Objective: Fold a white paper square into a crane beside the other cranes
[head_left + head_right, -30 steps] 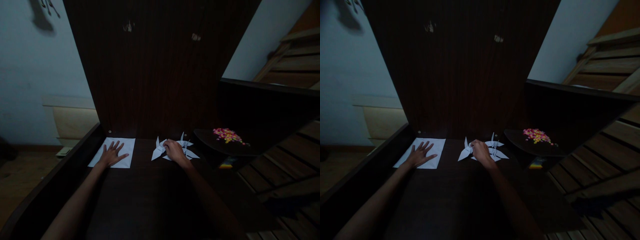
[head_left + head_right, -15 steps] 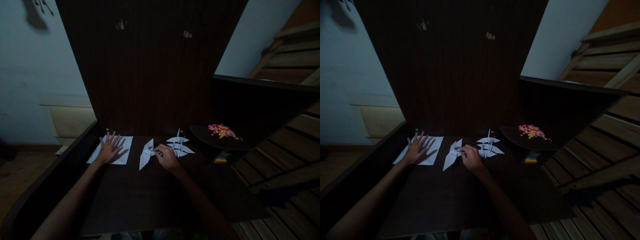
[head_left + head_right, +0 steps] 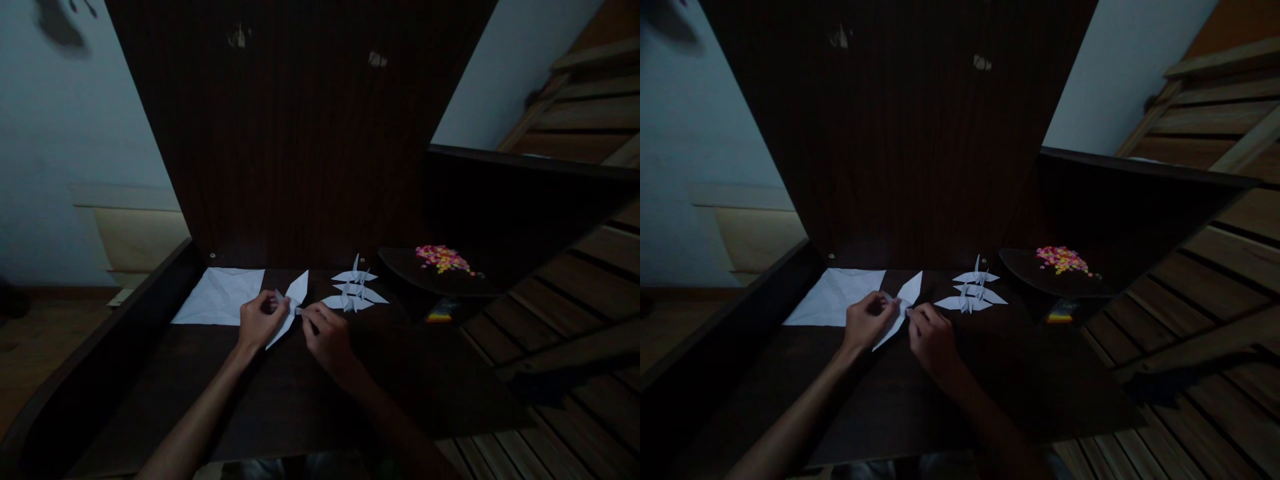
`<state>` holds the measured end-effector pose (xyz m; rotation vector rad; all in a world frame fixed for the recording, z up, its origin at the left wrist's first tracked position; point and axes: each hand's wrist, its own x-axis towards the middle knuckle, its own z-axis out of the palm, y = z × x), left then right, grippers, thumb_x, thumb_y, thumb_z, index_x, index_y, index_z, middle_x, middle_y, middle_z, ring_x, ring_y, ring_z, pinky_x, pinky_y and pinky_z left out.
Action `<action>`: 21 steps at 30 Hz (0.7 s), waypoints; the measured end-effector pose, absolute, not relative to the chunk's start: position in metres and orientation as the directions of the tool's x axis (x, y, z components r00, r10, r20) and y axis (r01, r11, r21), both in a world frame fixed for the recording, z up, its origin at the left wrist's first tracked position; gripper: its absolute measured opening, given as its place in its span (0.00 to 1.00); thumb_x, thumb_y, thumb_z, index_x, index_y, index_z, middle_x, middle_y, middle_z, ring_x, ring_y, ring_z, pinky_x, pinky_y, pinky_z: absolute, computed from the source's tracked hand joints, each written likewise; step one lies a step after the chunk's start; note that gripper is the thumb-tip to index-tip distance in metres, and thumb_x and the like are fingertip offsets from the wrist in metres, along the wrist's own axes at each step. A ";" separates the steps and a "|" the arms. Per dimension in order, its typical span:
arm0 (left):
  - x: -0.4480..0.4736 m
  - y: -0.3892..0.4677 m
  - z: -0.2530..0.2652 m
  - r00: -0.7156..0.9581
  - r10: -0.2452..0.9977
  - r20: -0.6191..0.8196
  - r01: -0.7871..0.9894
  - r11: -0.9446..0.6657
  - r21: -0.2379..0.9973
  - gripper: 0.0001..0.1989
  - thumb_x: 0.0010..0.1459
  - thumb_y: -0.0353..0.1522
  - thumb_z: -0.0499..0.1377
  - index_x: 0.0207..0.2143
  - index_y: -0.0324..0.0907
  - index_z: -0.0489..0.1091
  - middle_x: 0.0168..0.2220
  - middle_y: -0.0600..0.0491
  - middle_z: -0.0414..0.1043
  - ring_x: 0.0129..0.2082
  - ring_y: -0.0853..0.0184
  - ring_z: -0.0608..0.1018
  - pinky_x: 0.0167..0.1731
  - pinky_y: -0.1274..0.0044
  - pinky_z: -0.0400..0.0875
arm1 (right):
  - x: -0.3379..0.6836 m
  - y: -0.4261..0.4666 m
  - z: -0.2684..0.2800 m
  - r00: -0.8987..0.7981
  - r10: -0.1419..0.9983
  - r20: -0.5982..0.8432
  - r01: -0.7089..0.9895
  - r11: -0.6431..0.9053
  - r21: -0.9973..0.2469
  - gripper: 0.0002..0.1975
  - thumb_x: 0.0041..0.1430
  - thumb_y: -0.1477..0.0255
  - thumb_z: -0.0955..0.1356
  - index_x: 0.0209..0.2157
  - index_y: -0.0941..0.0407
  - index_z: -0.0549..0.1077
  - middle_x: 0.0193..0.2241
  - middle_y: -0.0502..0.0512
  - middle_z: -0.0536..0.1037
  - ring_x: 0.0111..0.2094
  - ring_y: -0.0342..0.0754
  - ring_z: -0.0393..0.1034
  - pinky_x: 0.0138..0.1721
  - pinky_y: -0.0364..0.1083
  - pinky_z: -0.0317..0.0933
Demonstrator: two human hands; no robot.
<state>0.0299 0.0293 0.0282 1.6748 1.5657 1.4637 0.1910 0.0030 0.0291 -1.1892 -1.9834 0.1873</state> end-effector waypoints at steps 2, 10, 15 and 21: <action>0.031 0.030 0.028 -0.242 0.906 0.347 0.328 -0.260 0.908 0.12 0.48 0.40 0.62 0.30 0.40 0.72 0.26 0.53 0.75 0.28 0.66 0.77 0.30 0.77 0.72 | 0.190 0.001 0.028 -0.192 0.793 0.578 0.651 0.544 -0.530 0.11 0.59 0.77 0.62 0.37 0.55 0.75 0.34 0.57 0.75 0.35 0.47 0.70 0.38 0.45 0.64; 0.032 0.036 0.021 -0.350 0.929 0.120 -0.107 -0.166 0.980 0.15 0.48 0.41 0.62 0.20 0.40 0.65 0.19 0.57 0.66 0.22 0.70 0.73 0.25 0.79 0.73 | 0.192 0.007 0.022 0.056 0.879 0.473 0.397 0.415 -0.819 0.04 0.55 0.72 0.66 0.27 0.54 0.71 0.29 0.55 0.74 0.31 0.47 0.70 0.32 0.46 0.66; 0.033 0.036 0.026 -0.234 0.971 -0.041 -0.438 -0.067 0.897 0.13 0.44 0.37 0.66 0.25 0.37 0.68 0.25 0.54 0.71 0.27 0.67 0.76 0.29 0.74 0.76 | 0.198 0.014 0.017 0.012 0.979 0.202 -0.027 0.202 -0.979 0.08 0.48 0.67 0.70 0.25 0.55 0.68 0.25 0.52 0.73 0.29 0.49 0.72 0.32 0.47 0.65; 0.035 0.031 0.033 -0.090 0.985 -0.149 -0.690 0.047 0.722 0.04 0.48 0.26 0.64 0.27 0.36 0.70 0.28 0.52 0.75 0.27 0.69 0.78 0.29 0.80 0.76 | 0.199 0.019 0.012 -0.129 0.990 0.047 -0.286 0.008 -0.958 0.15 0.44 0.67 0.73 0.33 0.56 0.70 0.31 0.52 0.76 0.31 0.47 0.72 0.29 0.43 0.62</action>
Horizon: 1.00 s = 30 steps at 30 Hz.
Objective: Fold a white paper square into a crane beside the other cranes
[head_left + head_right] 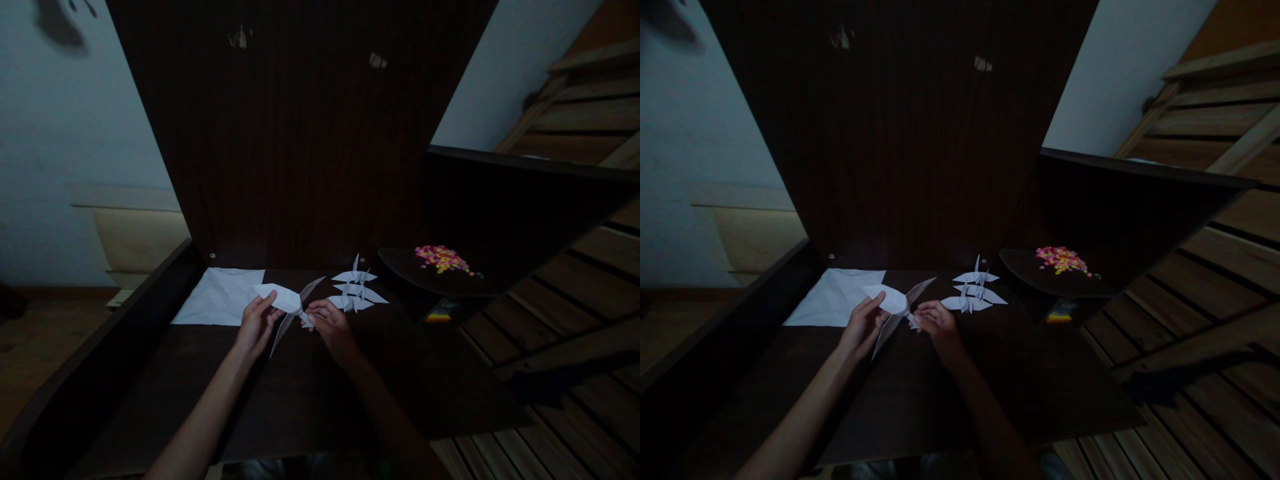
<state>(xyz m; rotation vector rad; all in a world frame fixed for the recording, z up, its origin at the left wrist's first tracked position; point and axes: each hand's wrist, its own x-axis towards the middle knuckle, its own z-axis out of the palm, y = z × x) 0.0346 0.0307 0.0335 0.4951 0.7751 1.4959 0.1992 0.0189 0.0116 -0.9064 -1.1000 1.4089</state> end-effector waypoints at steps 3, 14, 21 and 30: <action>0.035 0.027 0.040 0.002 0.982 -0.188 -0.771 0.121 0.626 0.02 0.52 0.23 0.61 0.28 0.35 0.70 0.27 0.51 0.76 0.26 0.71 0.78 0.28 0.81 0.76 | 0.199 0.019 0.010 -0.197 0.980 0.017 -0.359 -0.056 -0.932 0.17 0.43 0.68 0.74 0.36 0.55 0.72 0.31 0.52 0.76 0.29 0.44 0.70 0.26 0.42 0.59; 0.034 0.022 0.045 0.159 0.927 -0.339 -0.777 0.329 0.536 0.04 0.57 0.25 0.57 0.29 0.37 0.69 0.24 0.51 0.75 0.23 0.68 0.79 0.27 0.79 0.77 | 0.203 0.014 0.021 -0.085 0.985 0.152 -0.288 0.122 -0.950 0.16 0.42 0.72 0.75 0.36 0.54 0.71 0.26 0.47 0.74 0.26 0.42 0.68 0.25 0.40 0.61; 0.038 0.019 0.042 0.238 0.901 -0.361 -0.732 0.411 0.543 0.03 0.53 0.25 0.59 0.33 0.35 0.71 0.26 0.50 0.77 0.25 0.66 0.80 0.29 0.79 0.77 | 0.200 0.008 0.034 -0.016 0.977 0.214 -0.185 0.207 -0.961 0.12 0.43 0.71 0.74 0.33 0.55 0.72 0.29 0.49 0.76 0.32 0.45 0.70 0.33 0.43 0.63; 0.045 0.016 0.041 0.287 0.881 -0.376 -0.730 0.455 0.509 0.08 0.55 0.25 0.57 0.38 0.33 0.72 0.27 0.49 0.78 0.27 0.65 0.80 0.33 0.76 0.76 | 0.194 0.006 0.036 0.012 0.979 0.204 -0.349 0.195 -0.917 0.11 0.42 0.72 0.74 0.30 0.55 0.71 0.25 0.47 0.74 0.27 0.43 0.68 0.29 0.41 0.61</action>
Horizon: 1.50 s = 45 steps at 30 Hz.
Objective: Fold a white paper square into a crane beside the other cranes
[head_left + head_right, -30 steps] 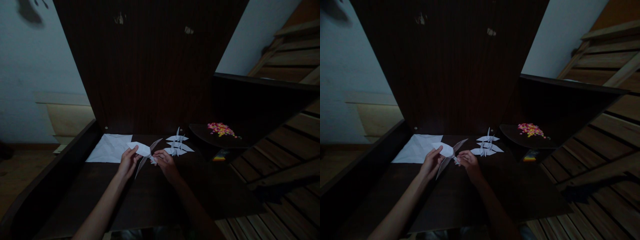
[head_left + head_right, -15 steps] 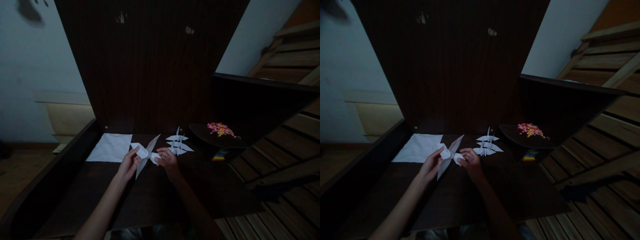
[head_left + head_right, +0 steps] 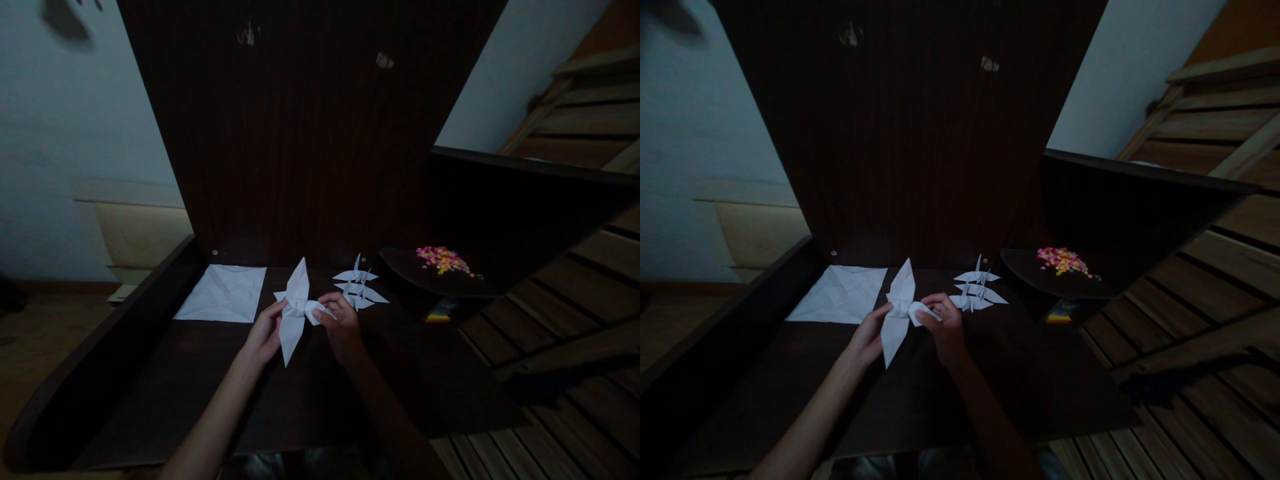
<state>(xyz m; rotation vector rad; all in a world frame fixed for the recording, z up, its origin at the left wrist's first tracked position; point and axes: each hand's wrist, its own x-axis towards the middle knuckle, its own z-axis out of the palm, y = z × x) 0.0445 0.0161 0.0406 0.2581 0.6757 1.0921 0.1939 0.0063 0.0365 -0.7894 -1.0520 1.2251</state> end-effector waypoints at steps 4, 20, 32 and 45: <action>0.043 0.014 0.043 0.264 0.902 -0.340 -0.725 0.418 0.547 0.04 0.53 0.26 0.60 0.34 0.35 0.72 0.27 0.50 0.77 0.26 0.66 0.79 0.30 0.78 0.75 | 0.196 0.006 0.037 0.036 0.978 0.207 -0.335 0.207 -0.919 0.12 0.42 0.72 0.74 0.29 0.54 0.70 0.25 0.46 0.74 0.26 0.43 0.69 0.28 0.41 0.62; 0.041 -0.024 0.074 -0.227 0.917 0.328 0.135 -0.304 0.943 0.23 0.46 0.33 0.67 0.47 0.45 0.68 0.39 0.52 0.72 0.33 0.67 0.74 0.36 0.77 0.69 | 0.202 -0.016 0.064 0.168 0.828 0.536 0.527 0.384 -0.758 0.04 0.53 0.70 0.68 0.32 0.54 0.73 0.31 0.54 0.79 0.33 0.50 0.75 0.33 0.46 0.68; 0.056 -0.027 0.061 -0.040 0.895 0.445 0.274 -0.418 0.866 0.26 0.47 0.29 0.64 0.51 0.45 0.67 0.61 0.47 0.57 0.61 0.55 0.60 0.60 0.66 0.52 | 0.192 -0.027 0.075 0.052 0.890 0.453 0.400 0.397 -0.826 0.04 0.52 0.69 0.69 0.31 0.53 0.73 0.30 0.52 0.80 0.34 0.50 0.76 0.34 0.45 0.67; 0.056 -0.021 0.061 -0.085 0.951 0.297 -0.089 -0.304 0.948 0.21 0.48 0.26 0.61 0.46 0.45 0.71 0.59 0.51 0.61 0.60 0.57 0.61 0.59 0.70 0.53 | 0.209 -0.018 0.082 0.129 0.930 0.343 0.177 0.319 -0.931 0.07 0.47 0.69 0.72 0.29 0.55 0.72 0.28 0.52 0.78 0.26 0.46 0.72 0.21 0.41 0.61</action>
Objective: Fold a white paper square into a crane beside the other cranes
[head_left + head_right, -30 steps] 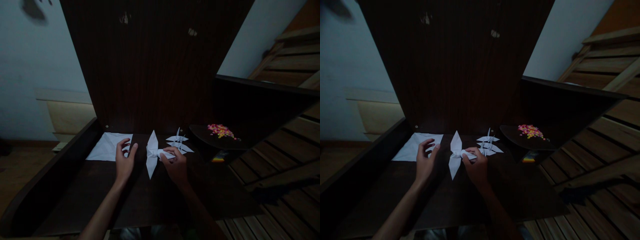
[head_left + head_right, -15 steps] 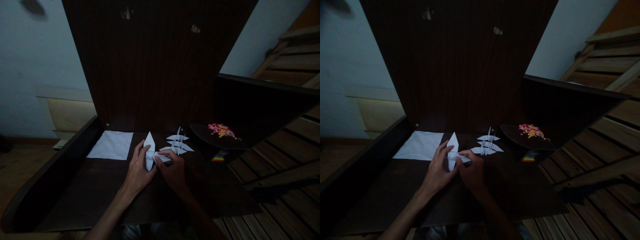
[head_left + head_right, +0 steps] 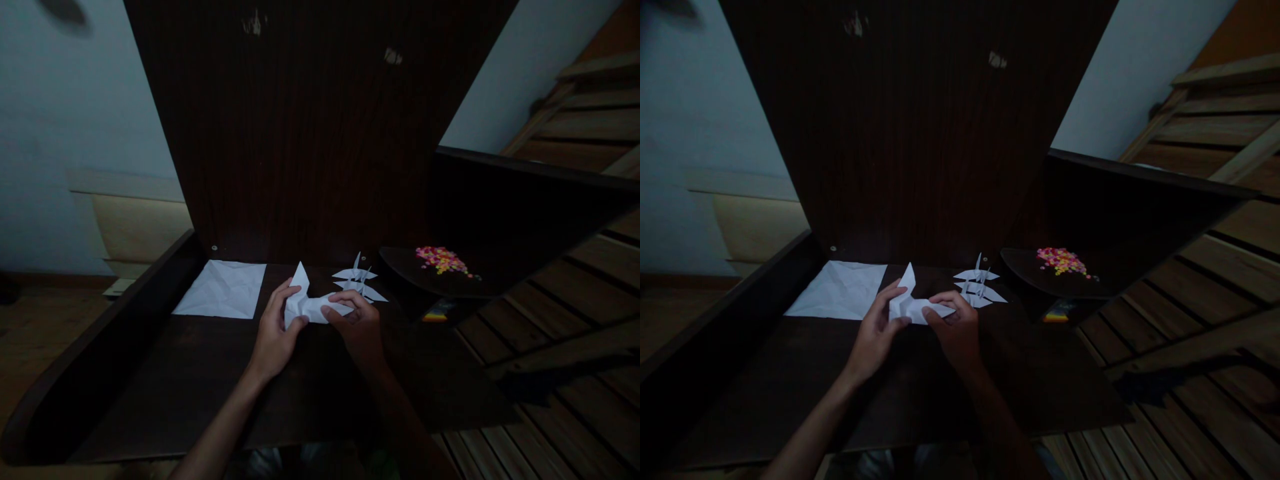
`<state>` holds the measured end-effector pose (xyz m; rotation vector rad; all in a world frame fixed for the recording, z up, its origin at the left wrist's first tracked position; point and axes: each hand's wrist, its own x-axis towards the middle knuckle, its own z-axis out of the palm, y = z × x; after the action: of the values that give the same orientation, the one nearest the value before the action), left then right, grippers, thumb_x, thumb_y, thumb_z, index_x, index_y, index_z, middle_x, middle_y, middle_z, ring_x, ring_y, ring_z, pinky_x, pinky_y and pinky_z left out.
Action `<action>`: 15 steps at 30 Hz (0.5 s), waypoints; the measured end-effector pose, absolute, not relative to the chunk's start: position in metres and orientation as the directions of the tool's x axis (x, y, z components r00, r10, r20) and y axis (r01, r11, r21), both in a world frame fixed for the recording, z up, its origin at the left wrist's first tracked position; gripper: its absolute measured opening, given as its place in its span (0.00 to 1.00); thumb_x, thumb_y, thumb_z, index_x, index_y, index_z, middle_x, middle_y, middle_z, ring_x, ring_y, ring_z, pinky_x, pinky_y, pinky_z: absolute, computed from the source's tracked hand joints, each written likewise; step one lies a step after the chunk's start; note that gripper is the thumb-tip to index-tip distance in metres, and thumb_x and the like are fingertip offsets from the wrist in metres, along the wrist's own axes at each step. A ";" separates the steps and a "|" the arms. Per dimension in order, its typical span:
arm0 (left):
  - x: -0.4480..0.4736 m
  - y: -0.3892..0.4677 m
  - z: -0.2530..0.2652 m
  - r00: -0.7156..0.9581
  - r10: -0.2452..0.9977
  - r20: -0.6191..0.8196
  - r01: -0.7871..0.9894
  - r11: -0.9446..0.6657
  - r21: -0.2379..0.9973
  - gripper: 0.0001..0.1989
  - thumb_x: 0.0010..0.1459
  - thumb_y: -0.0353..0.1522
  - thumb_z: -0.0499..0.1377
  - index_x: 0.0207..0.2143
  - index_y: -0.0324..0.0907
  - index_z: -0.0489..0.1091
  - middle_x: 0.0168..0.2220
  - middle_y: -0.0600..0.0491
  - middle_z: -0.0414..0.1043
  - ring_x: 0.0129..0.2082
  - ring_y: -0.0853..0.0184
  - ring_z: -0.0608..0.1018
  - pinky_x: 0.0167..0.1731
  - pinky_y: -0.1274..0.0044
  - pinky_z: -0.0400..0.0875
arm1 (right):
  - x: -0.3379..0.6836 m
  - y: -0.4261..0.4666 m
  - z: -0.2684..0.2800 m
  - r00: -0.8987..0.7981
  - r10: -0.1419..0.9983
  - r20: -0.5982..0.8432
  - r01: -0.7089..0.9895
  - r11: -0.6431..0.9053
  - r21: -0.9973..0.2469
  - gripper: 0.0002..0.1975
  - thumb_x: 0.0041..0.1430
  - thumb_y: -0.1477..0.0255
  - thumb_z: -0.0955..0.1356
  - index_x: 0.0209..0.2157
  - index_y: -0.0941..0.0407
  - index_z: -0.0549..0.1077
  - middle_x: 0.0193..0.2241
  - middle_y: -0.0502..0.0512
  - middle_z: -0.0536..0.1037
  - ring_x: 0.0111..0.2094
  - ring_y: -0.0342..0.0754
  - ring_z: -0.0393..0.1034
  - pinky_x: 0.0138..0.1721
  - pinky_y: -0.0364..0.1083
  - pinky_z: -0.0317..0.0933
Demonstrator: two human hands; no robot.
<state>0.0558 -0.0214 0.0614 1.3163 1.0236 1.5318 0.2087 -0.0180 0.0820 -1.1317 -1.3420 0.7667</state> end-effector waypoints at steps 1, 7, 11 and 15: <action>0.055 -0.020 0.061 -0.092 0.965 0.247 -0.169 -0.260 0.951 0.21 0.48 0.26 0.61 0.46 0.45 0.71 0.58 0.51 0.63 0.59 0.58 0.63 0.57 0.72 0.56 | 0.210 -0.017 0.080 0.132 0.932 0.337 0.157 0.316 -0.936 0.07 0.47 0.69 0.72 0.29 0.55 0.72 0.28 0.52 0.78 0.26 0.46 0.72 0.21 0.41 0.62; 0.050 -0.018 0.067 -0.077 0.996 0.047 -0.451 -0.077 0.889 0.22 0.46 0.28 0.62 0.47 0.44 0.69 0.49 0.53 0.70 0.45 0.63 0.73 0.41 0.80 0.68 | 0.213 -0.015 0.064 0.120 0.944 0.307 0.059 0.302 -0.951 0.09 0.47 0.68 0.73 0.29 0.55 0.71 0.28 0.52 0.76 0.31 0.49 0.74 0.27 0.44 0.68; 0.050 -0.018 0.068 -0.070 0.997 -0.010 -0.458 -0.023 0.889 0.22 0.46 0.29 0.65 0.45 0.45 0.70 0.52 0.52 0.68 0.47 0.62 0.73 0.40 0.78 0.72 | 0.215 -0.015 0.065 0.144 0.936 0.322 0.110 0.308 -0.945 0.09 0.46 0.69 0.73 0.29 0.56 0.72 0.29 0.53 0.77 0.30 0.47 0.74 0.25 0.42 0.67; 0.043 -0.018 0.065 0.032 0.999 -0.029 -0.441 0.040 0.897 0.22 0.46 0.30 0.66 0.45 0.44 0.70 0.50 0.50 0.70 0.41 0.64 0.76 0.39 0.75 0.74 | 0.220 -0.012 0.072 0.177 0.960 0.218 0.040 0.214 -0.976 0.11 0.44 0.67 0.73 0.26 0.57 0.71 0.24 0.51 0.75 0.19 0.44 0.69 0.12 0.39 0.59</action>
<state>0.0432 -0.0178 0.0652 0.8543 0.8673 1.3480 0.2198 -0.0119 0.0720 -1.1429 -1.1859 0.9080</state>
